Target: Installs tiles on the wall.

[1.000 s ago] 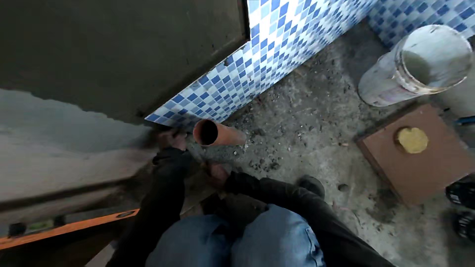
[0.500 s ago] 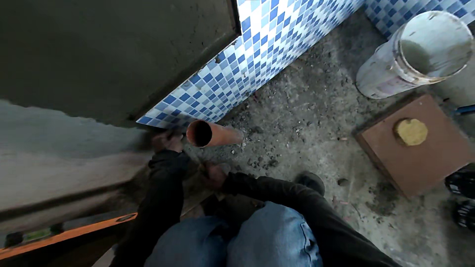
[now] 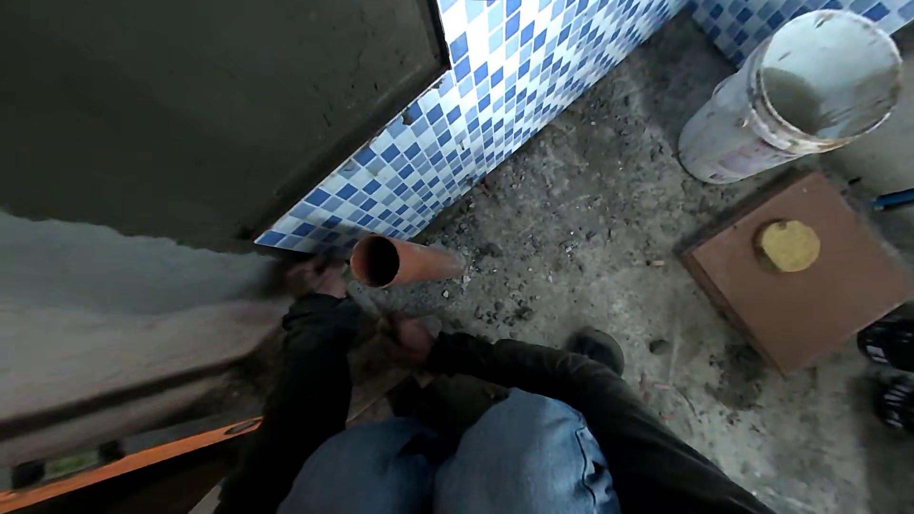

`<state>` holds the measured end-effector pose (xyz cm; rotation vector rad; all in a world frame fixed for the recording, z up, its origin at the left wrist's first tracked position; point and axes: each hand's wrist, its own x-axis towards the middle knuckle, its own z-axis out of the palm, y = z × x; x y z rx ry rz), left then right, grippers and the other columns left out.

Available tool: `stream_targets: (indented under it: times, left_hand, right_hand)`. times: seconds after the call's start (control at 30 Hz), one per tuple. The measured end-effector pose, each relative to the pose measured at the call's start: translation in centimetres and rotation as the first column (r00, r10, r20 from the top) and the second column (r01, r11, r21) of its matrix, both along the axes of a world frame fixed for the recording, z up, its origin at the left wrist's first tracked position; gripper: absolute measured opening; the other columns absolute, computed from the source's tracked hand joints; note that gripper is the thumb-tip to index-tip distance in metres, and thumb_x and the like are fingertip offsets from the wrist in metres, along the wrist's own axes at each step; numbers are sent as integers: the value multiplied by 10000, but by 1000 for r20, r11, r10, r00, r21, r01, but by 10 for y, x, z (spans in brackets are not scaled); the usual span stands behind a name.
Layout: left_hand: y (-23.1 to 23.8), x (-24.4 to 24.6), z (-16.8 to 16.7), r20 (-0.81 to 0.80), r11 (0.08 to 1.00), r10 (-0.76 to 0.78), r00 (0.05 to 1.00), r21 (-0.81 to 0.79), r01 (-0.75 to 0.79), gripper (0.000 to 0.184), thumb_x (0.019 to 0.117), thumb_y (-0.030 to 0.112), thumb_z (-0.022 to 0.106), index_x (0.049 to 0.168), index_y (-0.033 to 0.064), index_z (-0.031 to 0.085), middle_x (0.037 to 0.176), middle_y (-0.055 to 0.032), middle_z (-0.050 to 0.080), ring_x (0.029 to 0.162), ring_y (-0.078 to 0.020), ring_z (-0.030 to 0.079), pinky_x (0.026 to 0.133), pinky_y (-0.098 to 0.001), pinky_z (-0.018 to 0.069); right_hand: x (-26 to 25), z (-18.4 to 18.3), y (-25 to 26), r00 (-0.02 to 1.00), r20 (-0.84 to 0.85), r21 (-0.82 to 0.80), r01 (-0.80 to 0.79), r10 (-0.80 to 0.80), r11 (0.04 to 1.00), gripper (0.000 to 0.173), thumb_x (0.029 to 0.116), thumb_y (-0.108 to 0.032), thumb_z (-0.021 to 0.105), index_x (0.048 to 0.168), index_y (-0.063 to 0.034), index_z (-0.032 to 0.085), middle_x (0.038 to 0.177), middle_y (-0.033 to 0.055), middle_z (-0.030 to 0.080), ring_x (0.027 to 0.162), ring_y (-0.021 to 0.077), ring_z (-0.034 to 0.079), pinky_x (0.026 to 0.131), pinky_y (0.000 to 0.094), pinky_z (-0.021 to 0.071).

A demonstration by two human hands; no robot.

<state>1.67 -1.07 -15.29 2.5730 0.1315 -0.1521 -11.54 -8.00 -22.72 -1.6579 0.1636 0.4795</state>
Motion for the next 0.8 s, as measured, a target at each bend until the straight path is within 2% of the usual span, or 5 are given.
stream_targets:
  times: [0.17,0.5,0.63,0.7,0.8]
  left_hand:
    - [-2,-2,10,-62,998,-52,997,42,54,318,1035,201,610,1196,-62,687,1217,-263,687,1153,-340,656,1064,-487,461]
    - [-1,-1,6,-53,998,-32,998,60,36,342,1041,244,605,1189,-50,695,1205,-263,691,1146,-349,658,1057,-506,465]
    - [22,8,-23,6,960,-151,989,239,145,407,1048,295,578,1267,-39,658,1287,-273,653,1229,-389,617,1084,-539,447]
    - [33,10,-32,-92,910,-210,973,344,229,411,1061,240,552,1369,-31,581,1384,-273,590,1306,-399,561,1120,-540,421]
    - [-26,-3,27,-312,959,57,948,282,35,356,1021,30,580,1344,-116,553,1379,-283,573,1271,-333,565,1095,-432,424]
  right_hand:
    - [-5,5,-1,999,-9,28,-42,42,999,535,1050,-214,578,1466,92,439,1321,300,621,1225,379,633,1077,478,491]
    - [-6,2,-13,998,-23,14,-61,61,998,533,1048,-250,585,1468,59,471,1337,278,626,1251,368,622,1100,494,475]
    - [-30,3,-64,979,-30,-49,-201,199,978,441,1039,-291,613,1336,36,593,1240,255,666,1165,373,652,1039,543,498]
    - [-56,2,-105,960,-46,-83,-279,276,957,402,1024,-282,639,1286,22,624,1199,248,672,1126,383,656,1007,582,500]
    - [-105,-3,-160,958,-77,-131,-285,277,949,361,992,-275,680,1214,8,649,1095,223,688,1018,367,680,923,588,535]
